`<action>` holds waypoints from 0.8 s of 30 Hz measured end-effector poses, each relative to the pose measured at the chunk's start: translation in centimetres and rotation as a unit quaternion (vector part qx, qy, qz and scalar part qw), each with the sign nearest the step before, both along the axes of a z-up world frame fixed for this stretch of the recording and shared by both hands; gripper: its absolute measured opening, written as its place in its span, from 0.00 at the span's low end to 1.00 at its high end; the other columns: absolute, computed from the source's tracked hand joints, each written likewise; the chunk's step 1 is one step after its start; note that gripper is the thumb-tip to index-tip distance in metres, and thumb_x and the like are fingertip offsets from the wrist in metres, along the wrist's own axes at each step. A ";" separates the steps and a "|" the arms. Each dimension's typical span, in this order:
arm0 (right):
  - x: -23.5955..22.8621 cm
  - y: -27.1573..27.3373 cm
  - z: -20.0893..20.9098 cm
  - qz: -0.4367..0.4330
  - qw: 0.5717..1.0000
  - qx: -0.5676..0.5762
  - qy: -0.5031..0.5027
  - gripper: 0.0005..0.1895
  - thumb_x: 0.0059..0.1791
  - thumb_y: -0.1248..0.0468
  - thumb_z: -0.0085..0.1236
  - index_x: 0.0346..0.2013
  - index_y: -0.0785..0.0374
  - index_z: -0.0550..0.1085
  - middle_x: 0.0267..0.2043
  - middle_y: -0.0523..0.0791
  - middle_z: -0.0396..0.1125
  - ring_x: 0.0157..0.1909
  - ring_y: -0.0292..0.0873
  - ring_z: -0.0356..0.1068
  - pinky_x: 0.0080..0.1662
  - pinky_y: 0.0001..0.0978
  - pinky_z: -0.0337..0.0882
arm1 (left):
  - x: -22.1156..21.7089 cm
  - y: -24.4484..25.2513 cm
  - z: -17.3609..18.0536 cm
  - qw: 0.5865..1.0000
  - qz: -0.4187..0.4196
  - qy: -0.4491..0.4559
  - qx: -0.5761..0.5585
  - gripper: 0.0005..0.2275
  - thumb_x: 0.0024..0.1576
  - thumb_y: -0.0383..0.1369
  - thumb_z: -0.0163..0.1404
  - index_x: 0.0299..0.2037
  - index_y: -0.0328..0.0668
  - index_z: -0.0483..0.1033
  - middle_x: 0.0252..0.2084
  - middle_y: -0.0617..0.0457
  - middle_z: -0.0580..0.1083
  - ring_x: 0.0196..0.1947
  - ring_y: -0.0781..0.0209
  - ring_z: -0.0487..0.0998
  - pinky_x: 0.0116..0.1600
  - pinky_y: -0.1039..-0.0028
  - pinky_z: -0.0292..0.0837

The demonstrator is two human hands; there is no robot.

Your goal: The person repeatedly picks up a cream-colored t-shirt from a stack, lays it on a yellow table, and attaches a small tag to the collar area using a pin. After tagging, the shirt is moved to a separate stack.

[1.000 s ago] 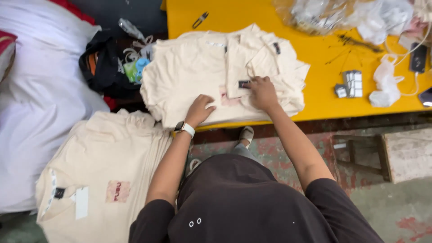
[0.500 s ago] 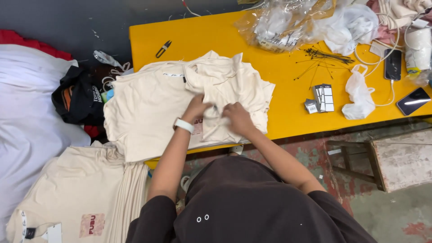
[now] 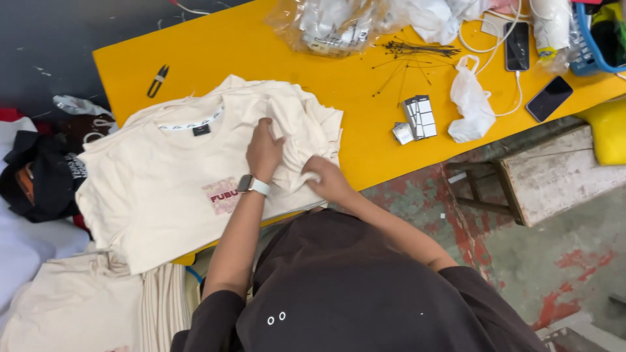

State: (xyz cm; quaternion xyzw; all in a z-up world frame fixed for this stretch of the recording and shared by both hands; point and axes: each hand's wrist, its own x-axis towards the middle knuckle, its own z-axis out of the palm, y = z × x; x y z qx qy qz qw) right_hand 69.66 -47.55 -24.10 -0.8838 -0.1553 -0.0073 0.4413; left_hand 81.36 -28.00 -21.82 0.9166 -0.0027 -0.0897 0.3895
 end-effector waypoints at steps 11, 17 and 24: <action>-2.7 -20.7 -2.6 -0.332 0.856 -0.396 -0.005 0.22 0.51 0.54 0.68 0.58 0.57 0.78 0.50 0.44 0.63 0.53 0.45 0.60 0.48 0.40 0.64 | 1.0 -11.6 -0.8 0.869 -0.167 0.066 -0.462 0.13 0.61 0.23 0.54 0.54 0.43 0.73 0.49 0.49 0.77 0.51 0.60 0.77 0.55 0.70 0.74; -3.2 -22.9 -5.8 -0.326 0.838 -0.427 -0.093 0.12 0.54 0.46 0.60 0.45 0.44 0.83 0.43 0.36 0.62 0.47 0.40 0.59 0.43 0.33 0.62 | -2.4 -16.5 -2.8 0.908 -0.220 0.143 -0.326 0.09 0.59 0.35 0.58 0.48 0.47 0.80 0.42 0.53 0.76 0.41 0.62 0.80 0.49 0.67 0.78; -1.3 -21.5 -2.0 -0.265 0.884 -0.290 -0.252 0.06 0.48 0.63 0.68 0.28 0.55 0.78 0.36 0.40 0.66 0.37 0.44 0.62 0.39 0.37 0.62 | -3.6 -21.2 -2.7 0.855 -0.195 0.364 -0.316 0.19 0.64 0.46 0.49 0.57 0.40 0.71 0.48 0.44 0.77 0.44 0.56 0.83 0.42 0.64 0.82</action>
